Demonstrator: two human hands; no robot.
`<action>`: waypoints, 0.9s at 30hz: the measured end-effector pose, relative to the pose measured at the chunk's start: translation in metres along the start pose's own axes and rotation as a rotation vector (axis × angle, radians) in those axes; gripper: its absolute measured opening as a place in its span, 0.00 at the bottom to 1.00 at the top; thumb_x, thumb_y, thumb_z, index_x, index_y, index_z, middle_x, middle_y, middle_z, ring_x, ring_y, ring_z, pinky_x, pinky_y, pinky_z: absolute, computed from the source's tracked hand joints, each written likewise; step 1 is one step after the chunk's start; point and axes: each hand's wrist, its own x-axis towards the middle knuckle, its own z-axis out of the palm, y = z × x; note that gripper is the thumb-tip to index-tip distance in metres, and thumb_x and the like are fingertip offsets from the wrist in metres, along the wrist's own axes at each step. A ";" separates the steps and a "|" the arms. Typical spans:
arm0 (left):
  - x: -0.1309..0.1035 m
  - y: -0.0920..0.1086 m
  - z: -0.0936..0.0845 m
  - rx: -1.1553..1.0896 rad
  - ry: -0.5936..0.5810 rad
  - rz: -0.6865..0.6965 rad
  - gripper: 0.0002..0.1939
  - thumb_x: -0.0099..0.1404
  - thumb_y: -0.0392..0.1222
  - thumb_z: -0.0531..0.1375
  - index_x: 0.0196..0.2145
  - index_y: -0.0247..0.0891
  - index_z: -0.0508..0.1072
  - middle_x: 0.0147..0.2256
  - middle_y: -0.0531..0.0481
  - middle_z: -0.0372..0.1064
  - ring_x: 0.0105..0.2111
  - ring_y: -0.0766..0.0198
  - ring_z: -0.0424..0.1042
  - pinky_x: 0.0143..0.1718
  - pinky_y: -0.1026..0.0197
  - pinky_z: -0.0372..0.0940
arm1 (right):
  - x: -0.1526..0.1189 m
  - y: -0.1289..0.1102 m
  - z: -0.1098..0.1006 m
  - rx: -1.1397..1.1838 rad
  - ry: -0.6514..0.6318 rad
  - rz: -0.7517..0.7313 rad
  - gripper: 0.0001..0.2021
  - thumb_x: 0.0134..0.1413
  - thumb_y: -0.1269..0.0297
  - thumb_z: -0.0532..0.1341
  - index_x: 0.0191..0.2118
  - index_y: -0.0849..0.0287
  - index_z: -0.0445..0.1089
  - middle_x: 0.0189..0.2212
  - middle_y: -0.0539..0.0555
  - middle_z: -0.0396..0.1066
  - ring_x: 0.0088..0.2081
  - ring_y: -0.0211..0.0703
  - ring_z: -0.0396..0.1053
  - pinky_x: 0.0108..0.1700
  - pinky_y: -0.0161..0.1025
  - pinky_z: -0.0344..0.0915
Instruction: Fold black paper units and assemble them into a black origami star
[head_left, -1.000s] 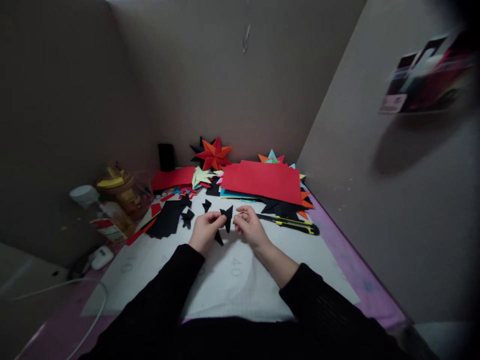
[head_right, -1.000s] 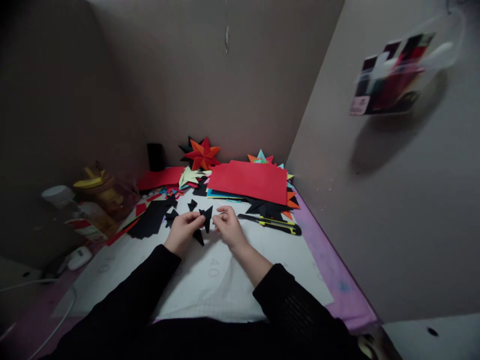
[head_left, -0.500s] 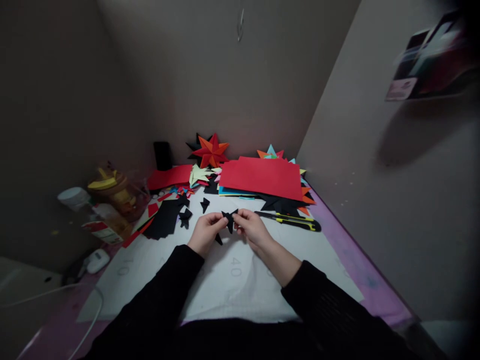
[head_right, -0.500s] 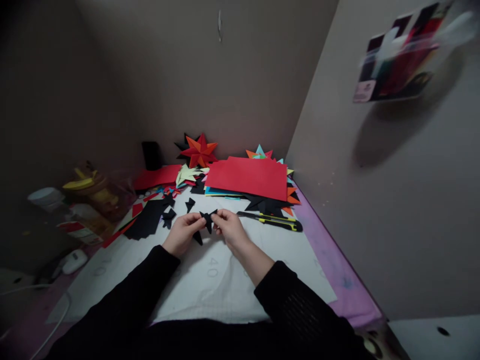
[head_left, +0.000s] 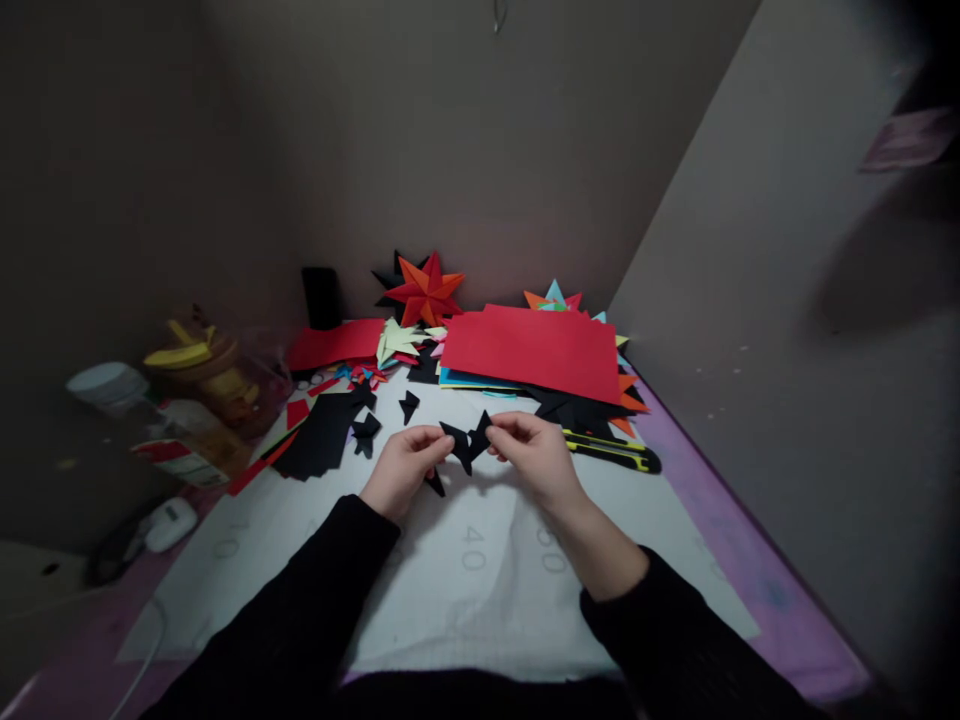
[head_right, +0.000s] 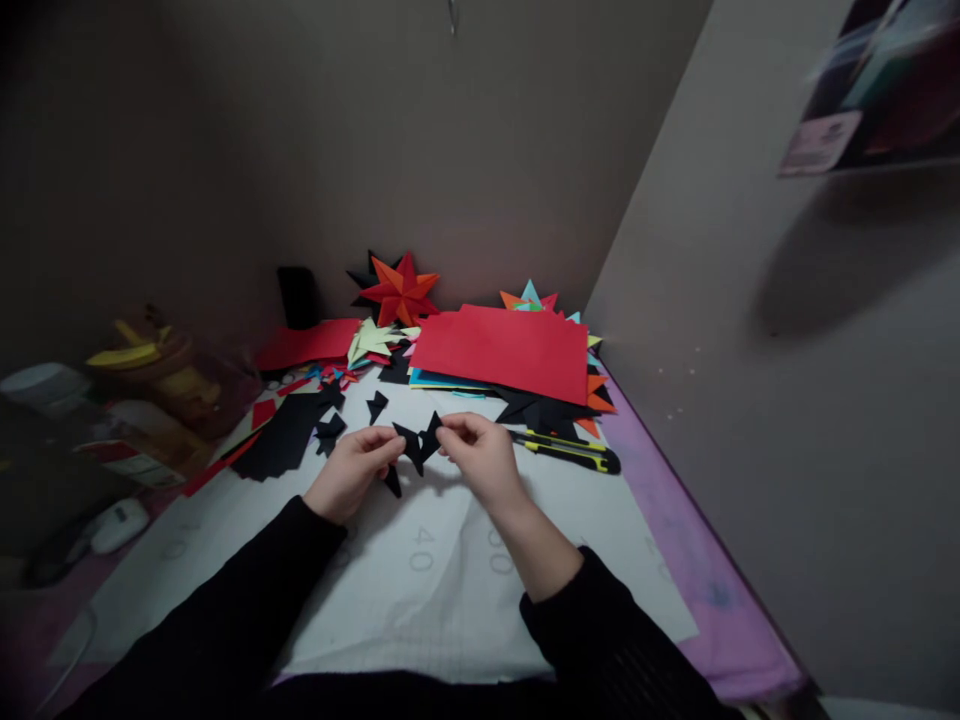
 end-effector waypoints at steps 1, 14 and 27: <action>-0.001 0.001 0.001 0.010 -0.001 -0.001 0.13 0.49 0.47 0.64 0.25 0.34 0.71 0.19 0.54 0.62 0.17 0.73 0.55 0.18 0.67 0.48 | -0.001 -0.001 0.000 -0.025 0.004 -0.020 0.09 0.39 0.62 0.64 0.30 0.60 0.72 0.19 0.51 0.70 0.22 0.39 0.68 0.25 0.37 0.65; -0.004 0.001 0.004 0.051 0.045 0.013 0.11 0.49 0.45 0.64 0.26 0.35 0.70 0.19 0.55 0.63 0.17 0.73 0.56 0.17 0.69 0.48 | -0.004 0.004 0.005 -0.087 -0.004 -0.058 0.08 0.40 0.64 0.64 0.30 0.60 0.72 0.22 0.52 0.71 0.25 0.40 0.67 0.29 0.38 0.64; -0.006 -0.001 0.005 0.022 0.021 0.032 0.11 0.50 0.45 0.64 0.24 0.33 0.72 0.21 0.52 0.67 0.21 0.70 0.61 0.22 0.67 0.54 | -0.003 0.012 0.014 0.032 -0.103 -0.005 0.08 0.40 0.65 0.63 0.30 0.61 0.71 0.18 0.48 0.67 0.22 0.35 0.64 0.26 0.34 0.62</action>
